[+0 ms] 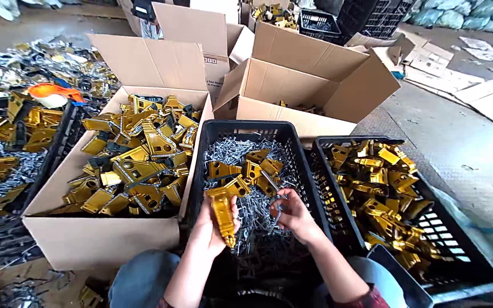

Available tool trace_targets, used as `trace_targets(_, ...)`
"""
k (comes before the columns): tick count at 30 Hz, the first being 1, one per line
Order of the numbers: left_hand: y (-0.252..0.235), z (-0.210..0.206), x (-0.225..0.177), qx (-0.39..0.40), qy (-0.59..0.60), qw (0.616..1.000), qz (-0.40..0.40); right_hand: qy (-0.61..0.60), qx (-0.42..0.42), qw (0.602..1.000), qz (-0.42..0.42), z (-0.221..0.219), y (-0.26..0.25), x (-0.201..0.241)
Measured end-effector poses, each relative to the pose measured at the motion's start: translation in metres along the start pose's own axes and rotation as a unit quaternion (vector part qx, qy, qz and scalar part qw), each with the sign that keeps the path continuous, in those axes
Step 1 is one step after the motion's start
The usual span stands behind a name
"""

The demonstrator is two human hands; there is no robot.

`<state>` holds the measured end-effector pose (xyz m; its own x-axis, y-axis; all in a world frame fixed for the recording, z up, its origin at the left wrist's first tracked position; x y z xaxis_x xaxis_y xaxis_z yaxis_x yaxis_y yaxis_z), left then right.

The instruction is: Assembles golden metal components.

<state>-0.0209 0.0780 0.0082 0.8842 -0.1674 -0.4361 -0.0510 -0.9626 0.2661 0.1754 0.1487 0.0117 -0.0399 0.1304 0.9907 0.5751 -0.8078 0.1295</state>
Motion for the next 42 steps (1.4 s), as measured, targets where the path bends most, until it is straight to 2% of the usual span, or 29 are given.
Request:
trace_targets(2,0.003,-0.016,-0.005,-0.034,-0.1,0.994,0.001,-0.001,0.015,1.0,-0.006,-0.001,0.003,0.006)
trace_targets(4,0.0,-0.023,-0.01,-0.041,-0.151,0.988,-0.008,0.019,0.035,0.999,-0.008,0.001,0.005,0.015)
trace_targets(7,-0.013,-0.013,-0.017,-0.044,-0.244,0.968,-0.023,0.087,0.008,0.996,0.005,0.015,0.005,0.019)
trace_targets(10,-0.026,0.004,-0.017,-0.032,-0.401,0.913,-0.071,0.125,-0.064,0.985,0.104,0.025,0.008,0.027)
trace_targets(12,-0.026,0.003,-0.008,-0.008,-0.476,0.874,-0.092,0.164,-0.054,0.966,0.191,0.022,0.014,0.037)
trace_targets(14,-0.024,-0.005,0.003,0.034,-0.491,0.865,-0.095,0.168,-0.031,0.954,0.245,0.015,0.014,0.041)
trace_targets(19,-0.022,-0.004,0.013,0.074,-0.474,0.873,-0.081,0.227,-0.02,0.933,0.278,-0.005,-0.002,0.024)
trace_targets(23,-0.017,0.001,0.01,0.021,-0.483,0.87,-0.098,0.339,-0.035,0.894,0.293,-0.024,-0.003,0.018)
trace_targets(26,-0.016,0.004,0.0,-0.006,-0.492,0.857,-0.154,0.371,-0.001,0.894,0.252,-0.028,0.0,0.019)
trace_targets(29,-0.013,0.001,-0.008,0.003,-0.501,0.845,-0.189,0.307,0.045,0.927,0.21,-0.02,0.003,0.019)
trace_targets(32,-0.011,-0.005,-0.002,0.089,-0.455,0.872,-0.157,0.165,0.101,0.961,0.2,-0.022,0.004,0.013)
trace_targets(35,-0.006,-0.014,0.013,0.223,-0.361,0.9,-0.1,-0.002,0.223,0.949,0.225,-0.044,0.009,0.018)
trace_targets(36,-0.006,-0.015,0.019,0.247,-0.329,0.908,-0.081,-0.052,0.237,0.94,0.24,-0.052,0.01,0.021)
trace_targets(39,-0.007,-0.011,0.025,0.265,-0.301,0.914,-0.06,-0.145,0.22,0.93,0.256,-0.059,0.01,0.02)
trace_targets(41,-0.012,-0.011,0.018,0.228,-0.365,0.899,-0.086,-0.102,0.173,0.943,0.265,-0.054,0.011,0.02)
trace_targets(42,-0.015,-0.009,0.013,0.182,-0.418,0.883,-0.11,-0.028,0.132,0.952,0.275,-0.049,0.012,0.019)
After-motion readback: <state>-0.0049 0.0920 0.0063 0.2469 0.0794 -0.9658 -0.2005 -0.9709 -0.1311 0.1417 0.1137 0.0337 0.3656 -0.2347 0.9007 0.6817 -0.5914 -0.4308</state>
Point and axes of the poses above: each hand's wrist, its own y-axis away from the middle knuckle, its own z-axis out of the back of the hand, x = y × z, the point moved 7 cm from there along -y, towards the middle knuckle, and after that the axes turned 9 degrees about x, right-handed, at the moved point
